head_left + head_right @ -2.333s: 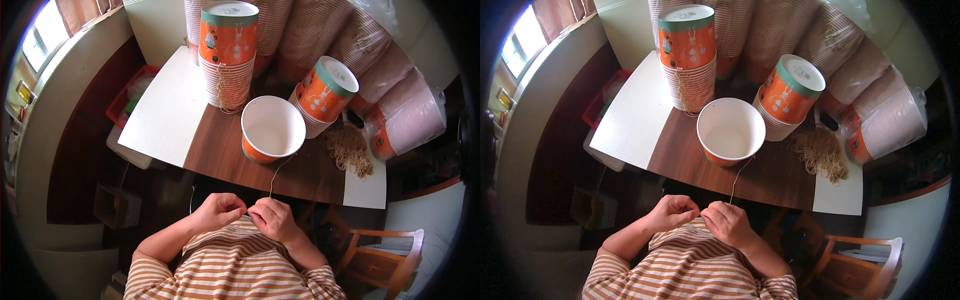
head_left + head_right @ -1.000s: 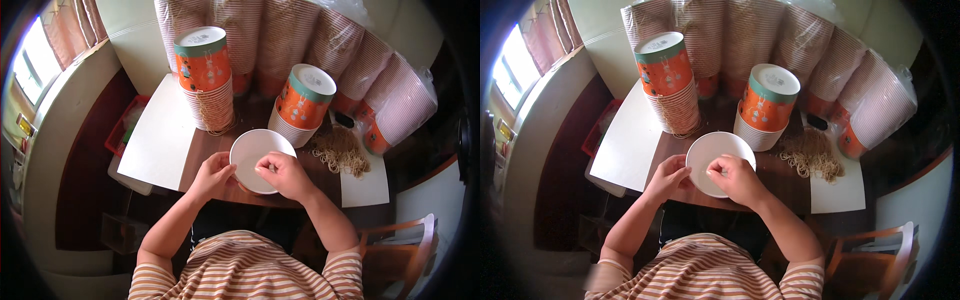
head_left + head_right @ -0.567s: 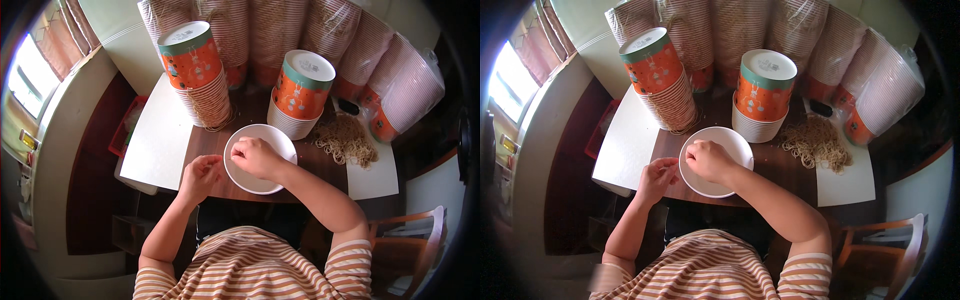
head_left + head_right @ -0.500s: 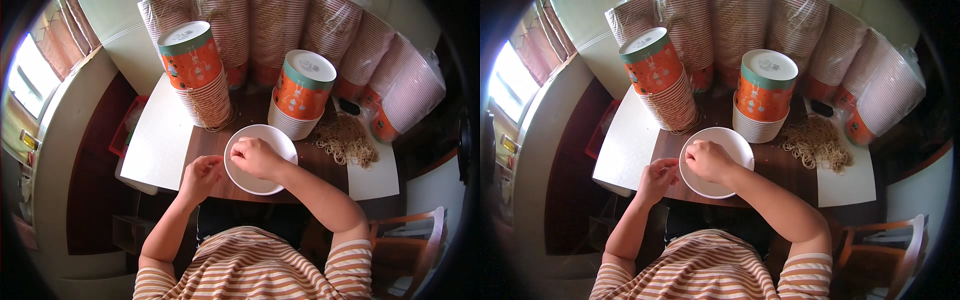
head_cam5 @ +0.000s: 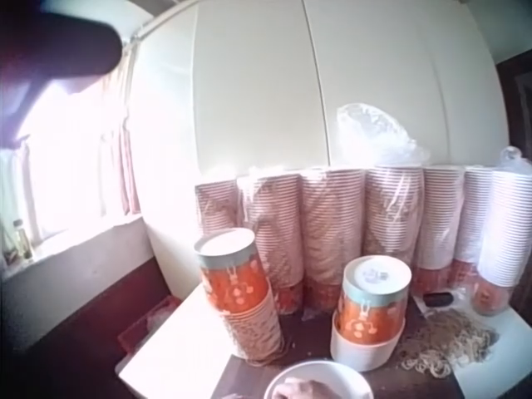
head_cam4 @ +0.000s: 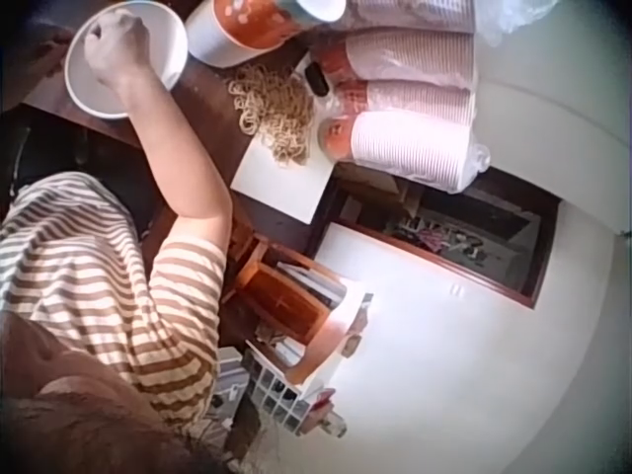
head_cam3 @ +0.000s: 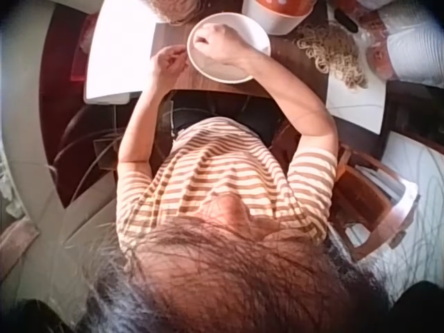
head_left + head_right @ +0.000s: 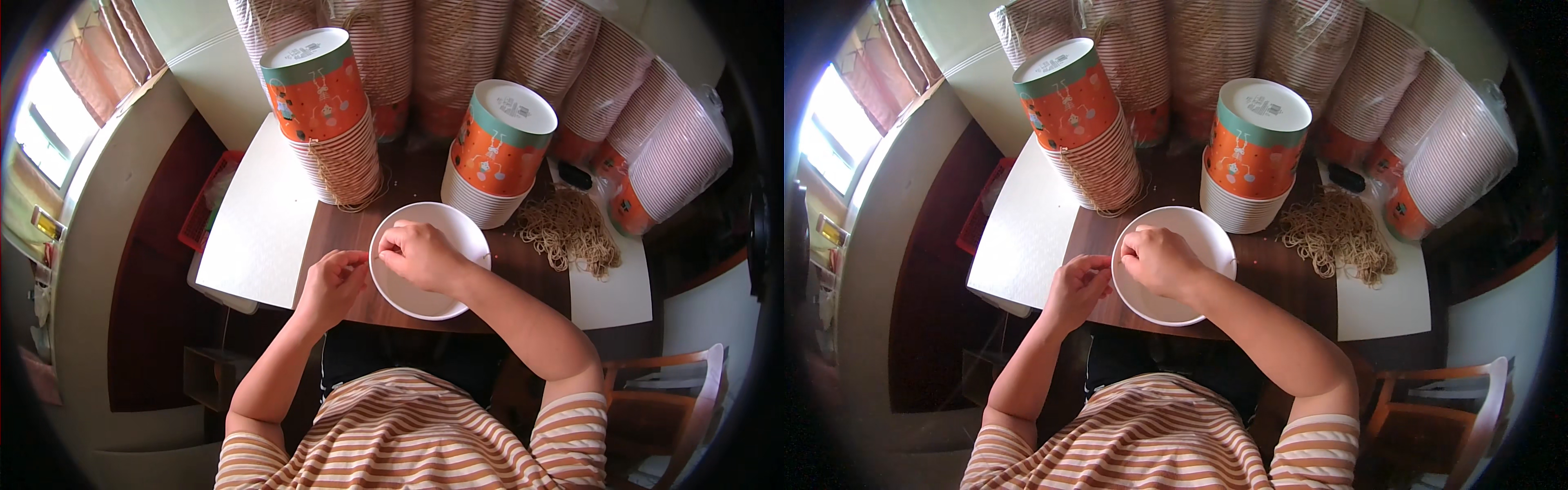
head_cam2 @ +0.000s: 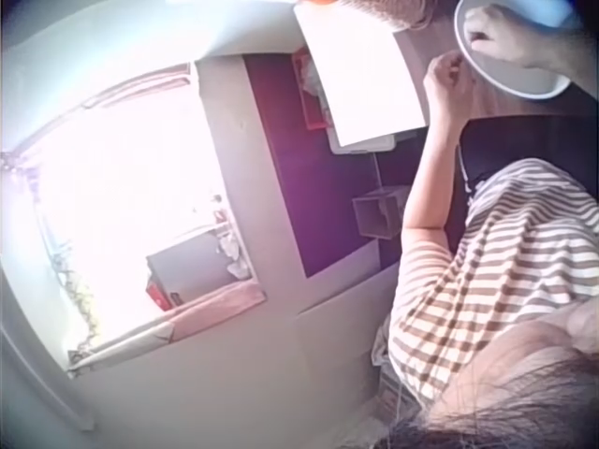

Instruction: Secure stacks of paper cups by wrapping rubber bands around them for final packaging.

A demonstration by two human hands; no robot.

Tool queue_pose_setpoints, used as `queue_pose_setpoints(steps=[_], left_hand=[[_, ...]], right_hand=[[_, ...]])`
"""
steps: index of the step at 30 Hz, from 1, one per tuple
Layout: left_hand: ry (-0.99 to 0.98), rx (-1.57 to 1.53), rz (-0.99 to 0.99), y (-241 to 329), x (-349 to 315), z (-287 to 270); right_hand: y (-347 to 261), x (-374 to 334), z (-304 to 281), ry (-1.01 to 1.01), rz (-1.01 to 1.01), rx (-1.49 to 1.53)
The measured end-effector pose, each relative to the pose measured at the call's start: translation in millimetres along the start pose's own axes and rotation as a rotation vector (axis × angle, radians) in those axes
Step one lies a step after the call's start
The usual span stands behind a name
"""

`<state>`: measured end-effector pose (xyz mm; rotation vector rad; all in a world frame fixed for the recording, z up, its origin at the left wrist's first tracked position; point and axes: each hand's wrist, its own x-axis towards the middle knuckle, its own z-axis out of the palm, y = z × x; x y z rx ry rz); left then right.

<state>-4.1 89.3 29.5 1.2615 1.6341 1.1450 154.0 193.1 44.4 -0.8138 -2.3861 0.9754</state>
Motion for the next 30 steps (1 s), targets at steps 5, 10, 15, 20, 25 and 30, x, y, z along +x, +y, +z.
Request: queue_pose_setpoints(steps=[5, 10, 15, 20, 25, 30], left_hand=[[0.002, 0.030, 0.010, 0.3, 0.5, 0.1], [0.008, 0.037, 0.025, -1.7, 0.7, -0.6], [-0.002, 0.027, 0.020, 1.6, -0.1, -0.5], [0.003, 0.026, 0.039, -0.1, 0.1, -0.3], [0.002, 0.047, 0.042, -1.1, 1.4, -0.2], [0.006, 0.063, 0.076, -6.0, 3.2, -0.3]], right_hand=[[1.1, 0.2, 0.6, -0.030, 0.034, 0.031], [2.1, 0.2, 1.8, -0.044, -0.013, -0.033], [-0.5, 1.0, 0.6, -0.030, -0.028, -0.051], [-3.5, 1.8, 2.3, -0.012, 0.007, -0.028], [-2.6, 2.0, 4.6, 0.014, 0.031, -0.043], [-5.7, 1.7, 5.3, 0.009, 0.054, -0.043]])
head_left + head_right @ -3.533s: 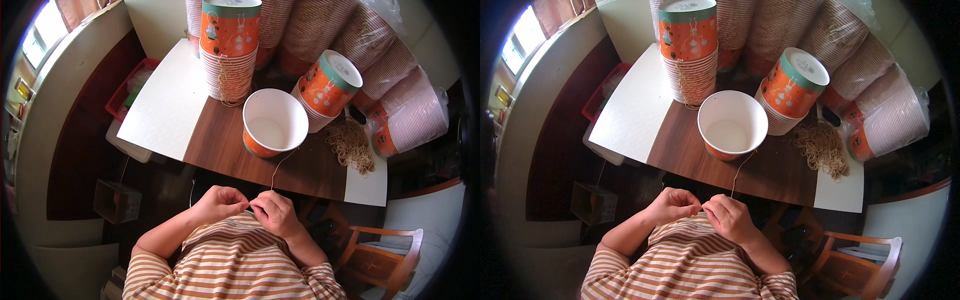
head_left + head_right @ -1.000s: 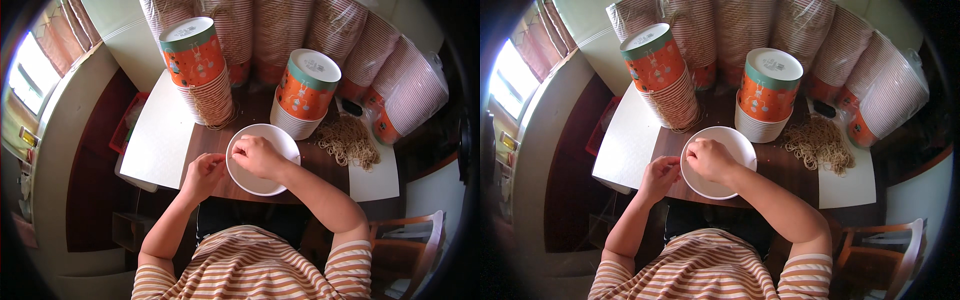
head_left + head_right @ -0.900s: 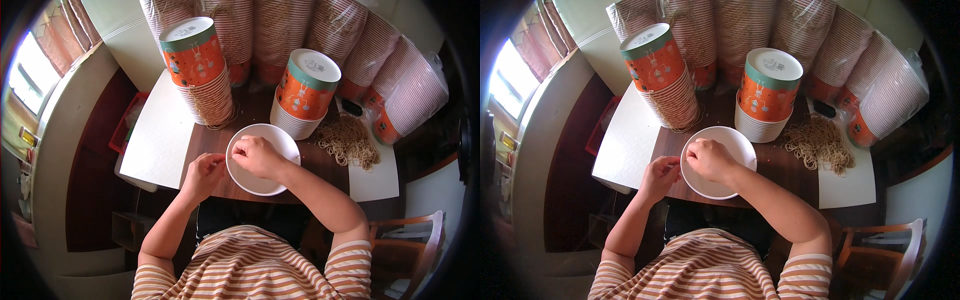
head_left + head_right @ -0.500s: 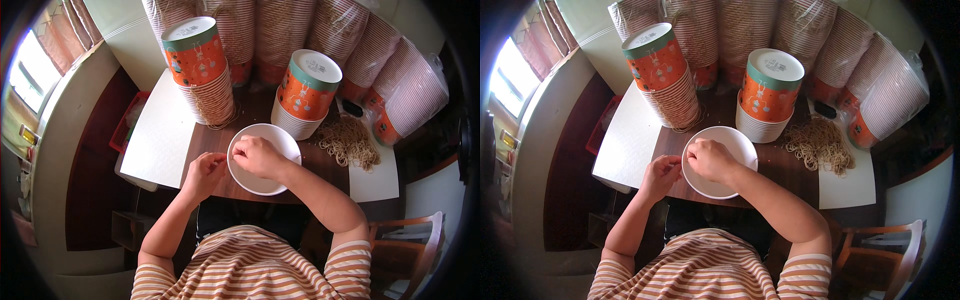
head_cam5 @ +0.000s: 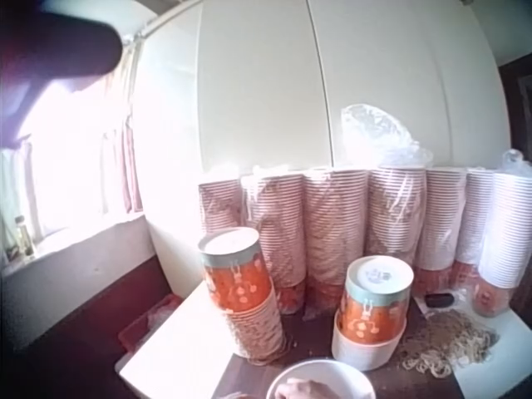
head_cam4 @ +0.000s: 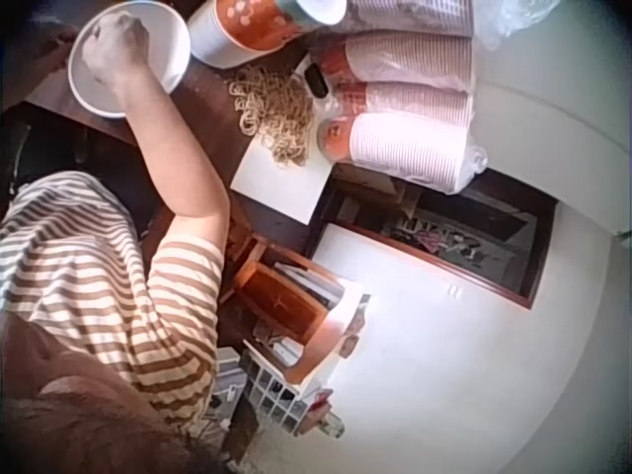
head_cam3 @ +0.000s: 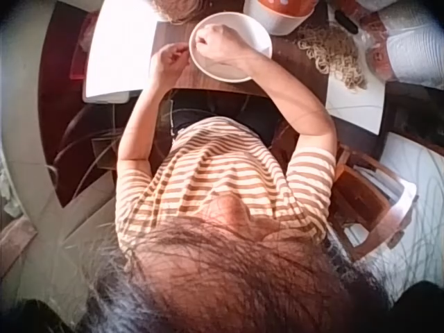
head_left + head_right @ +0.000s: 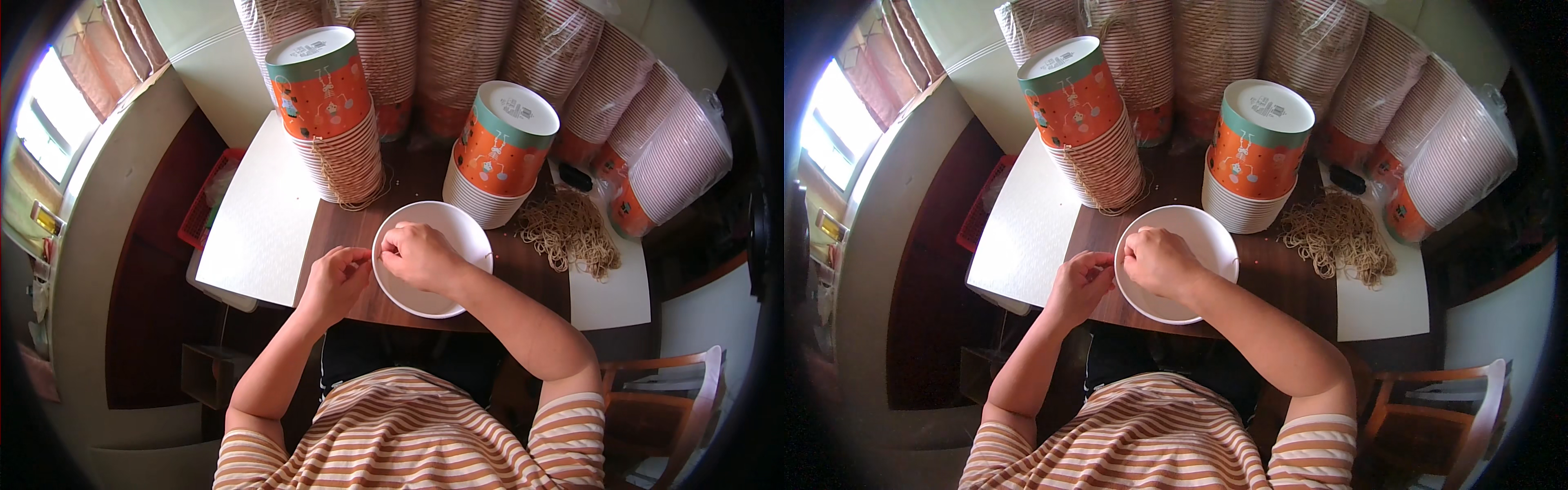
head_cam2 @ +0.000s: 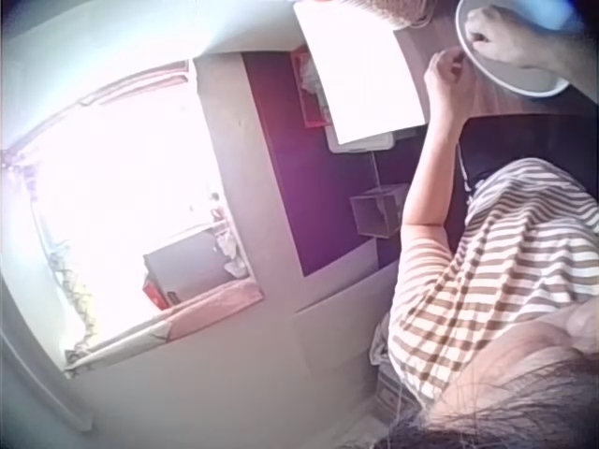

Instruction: Secure stacks of paper cups by wrapping rubber bands around them for final packaging.

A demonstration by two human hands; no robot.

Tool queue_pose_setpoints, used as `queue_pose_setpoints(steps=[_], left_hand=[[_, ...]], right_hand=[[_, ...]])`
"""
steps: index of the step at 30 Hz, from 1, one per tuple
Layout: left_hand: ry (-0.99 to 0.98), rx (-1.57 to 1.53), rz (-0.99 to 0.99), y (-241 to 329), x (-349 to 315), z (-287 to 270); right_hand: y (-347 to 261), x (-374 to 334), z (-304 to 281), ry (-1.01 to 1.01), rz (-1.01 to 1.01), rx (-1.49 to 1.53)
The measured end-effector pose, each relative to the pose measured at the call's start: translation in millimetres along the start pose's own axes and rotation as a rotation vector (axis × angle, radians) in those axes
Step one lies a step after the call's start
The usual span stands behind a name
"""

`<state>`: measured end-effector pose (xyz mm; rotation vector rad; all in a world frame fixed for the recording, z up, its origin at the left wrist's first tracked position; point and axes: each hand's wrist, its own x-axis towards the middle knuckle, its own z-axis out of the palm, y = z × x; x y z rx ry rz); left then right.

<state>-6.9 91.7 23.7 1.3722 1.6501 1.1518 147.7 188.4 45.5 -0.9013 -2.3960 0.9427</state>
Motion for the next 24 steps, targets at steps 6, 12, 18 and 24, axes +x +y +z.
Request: queue_pose_setpoints(steps=[6, 12, 18, 24], left_hand=[[0.022, 0.086, 0.082, 2, 2, 1], [-0.009, 0.294, 0.201, 14, 6, -4], [-0.154, -0.068, -0.145, 2, -6, -8], [-0.295, -0.368, -0.112, -9, -30, -9]], right_hand=[[-2, 1, 1, -0.027, 0.029, 0.026], [-3, 4, -4, -0.160, 0.110, 0.088], [-12, -19, -22, -0.297, 0.167, 0.174], [-29, -58, -36, -0.307, -0.024, -0.132]])
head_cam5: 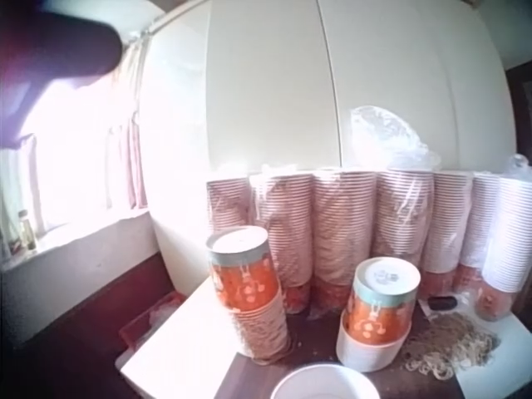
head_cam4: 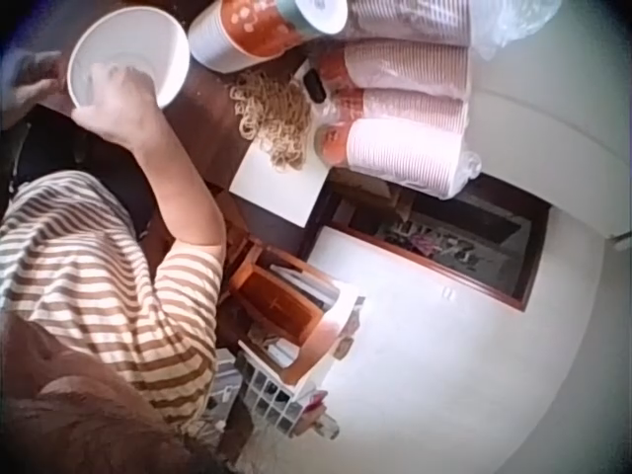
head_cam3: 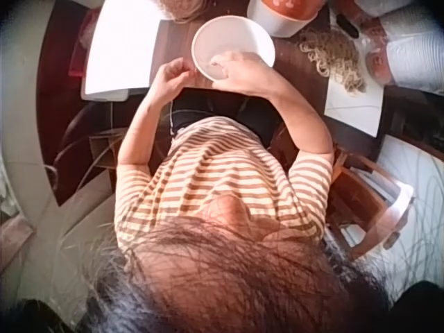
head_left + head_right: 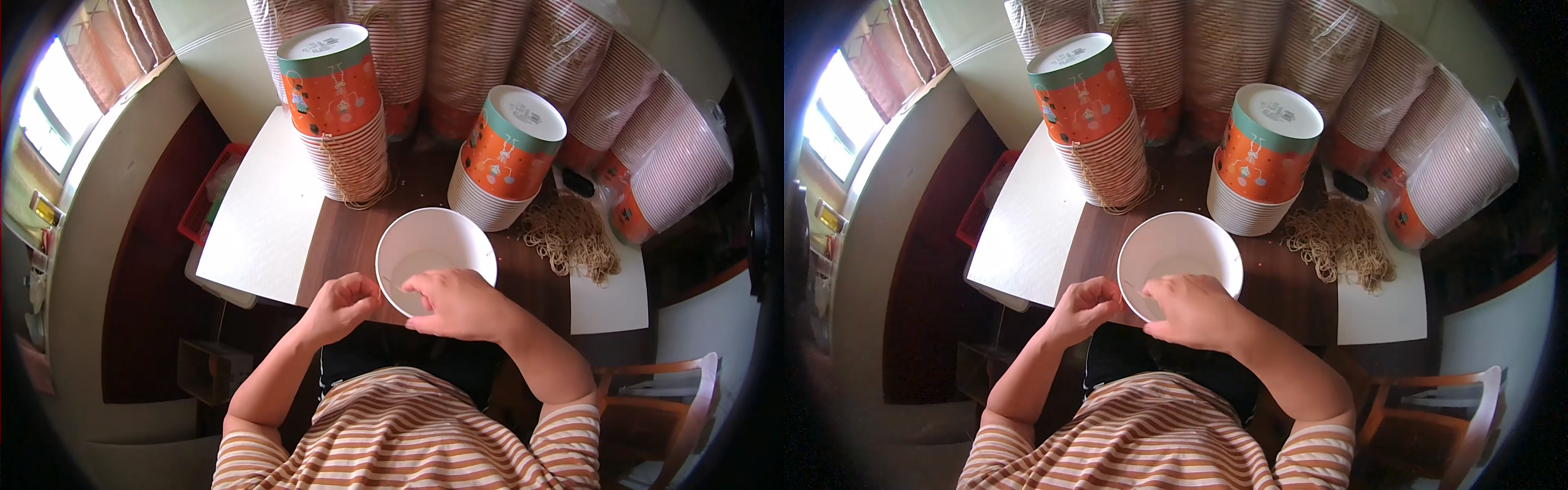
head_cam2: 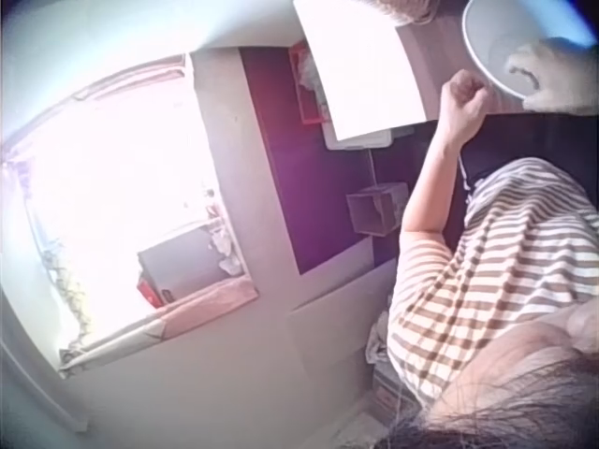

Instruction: Secure stacks of paper cups by wrapping rubber bands around them for final packaging.

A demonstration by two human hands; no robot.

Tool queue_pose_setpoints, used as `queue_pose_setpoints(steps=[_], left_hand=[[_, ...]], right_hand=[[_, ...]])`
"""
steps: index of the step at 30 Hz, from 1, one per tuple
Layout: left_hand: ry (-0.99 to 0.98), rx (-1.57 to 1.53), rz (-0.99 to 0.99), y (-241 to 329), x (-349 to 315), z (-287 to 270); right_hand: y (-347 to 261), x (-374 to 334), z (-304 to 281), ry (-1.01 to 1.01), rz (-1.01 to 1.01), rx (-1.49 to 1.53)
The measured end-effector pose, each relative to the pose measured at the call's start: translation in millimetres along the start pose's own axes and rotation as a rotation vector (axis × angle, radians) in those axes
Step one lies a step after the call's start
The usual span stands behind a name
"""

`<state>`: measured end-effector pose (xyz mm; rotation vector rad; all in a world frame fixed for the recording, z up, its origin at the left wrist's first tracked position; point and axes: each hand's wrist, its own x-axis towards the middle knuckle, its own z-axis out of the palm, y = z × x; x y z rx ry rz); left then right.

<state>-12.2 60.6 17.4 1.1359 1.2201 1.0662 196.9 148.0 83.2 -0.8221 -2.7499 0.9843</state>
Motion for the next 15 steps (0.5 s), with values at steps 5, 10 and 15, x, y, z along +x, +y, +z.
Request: queue_pose_setpoints(steps=[5, 10, 15], left_hand=[[-0.068, 0.163, 0.209, 8, -21, 1], [-0.059, 0.178, 0.398, 16, -30, 11], [-0.137, -0.411, 0.216, 9, -28, 17]], right_hand=[[5, -23, -12, -0.016, -0.024, -0.109], [0, -31, -15, 0.045, -0.042, -0.136], [-5, -24, -11, 0.204, -0.190, 0.061]])
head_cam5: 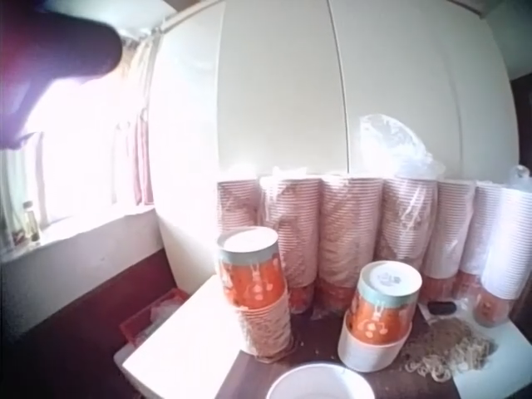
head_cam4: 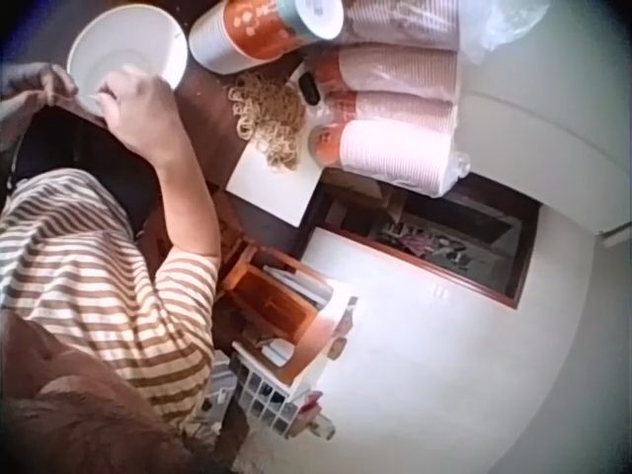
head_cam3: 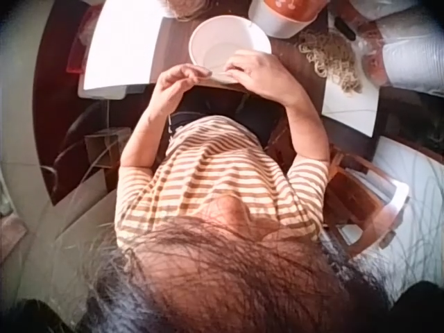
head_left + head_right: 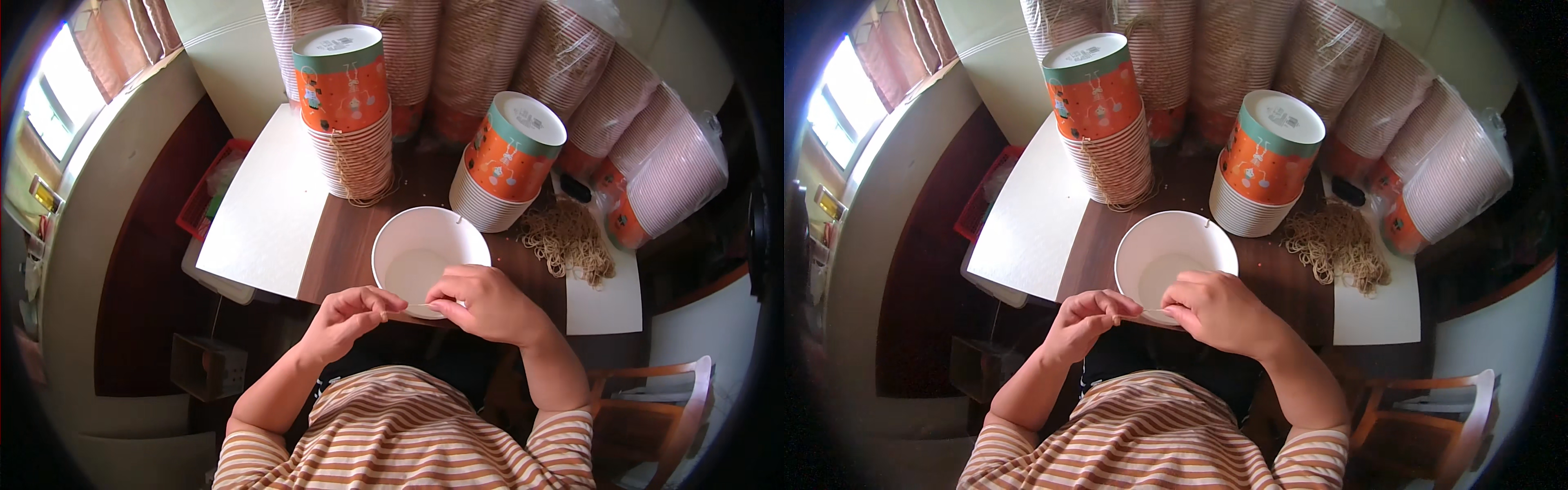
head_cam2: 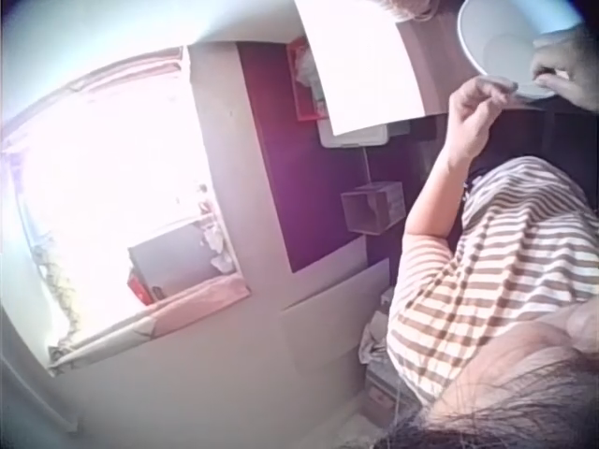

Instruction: Secure stacks of paper cups by wrapping rubber bands around them for final packaging.

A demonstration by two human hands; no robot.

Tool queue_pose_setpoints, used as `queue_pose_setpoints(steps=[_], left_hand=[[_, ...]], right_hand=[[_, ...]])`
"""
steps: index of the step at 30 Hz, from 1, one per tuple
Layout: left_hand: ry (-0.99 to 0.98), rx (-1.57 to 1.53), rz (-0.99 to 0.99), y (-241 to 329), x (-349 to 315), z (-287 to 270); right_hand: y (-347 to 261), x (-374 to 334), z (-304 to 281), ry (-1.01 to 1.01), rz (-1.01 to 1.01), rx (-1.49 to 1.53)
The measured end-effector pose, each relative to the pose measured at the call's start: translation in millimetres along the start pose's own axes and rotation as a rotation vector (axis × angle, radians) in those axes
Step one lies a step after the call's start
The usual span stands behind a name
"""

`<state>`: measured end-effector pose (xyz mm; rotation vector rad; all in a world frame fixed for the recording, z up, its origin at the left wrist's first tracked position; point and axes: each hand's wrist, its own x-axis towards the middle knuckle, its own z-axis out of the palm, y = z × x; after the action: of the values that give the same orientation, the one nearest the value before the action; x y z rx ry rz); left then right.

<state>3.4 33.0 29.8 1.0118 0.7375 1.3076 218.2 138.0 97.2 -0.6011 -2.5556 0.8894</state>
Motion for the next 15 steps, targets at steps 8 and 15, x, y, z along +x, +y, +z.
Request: queue_pose_setpoints(steps=[8, 15], left_hand=[[0.183, -0.089, -0.113, 3, 6, 9], [0.147, 0.188, -0.066, -1, 1, 16]], right_hand=[[-7, 22, 6, -0.101, -0.039, 0.248], [-4, 41, 10, -0.106, -0.045, 0.311]])
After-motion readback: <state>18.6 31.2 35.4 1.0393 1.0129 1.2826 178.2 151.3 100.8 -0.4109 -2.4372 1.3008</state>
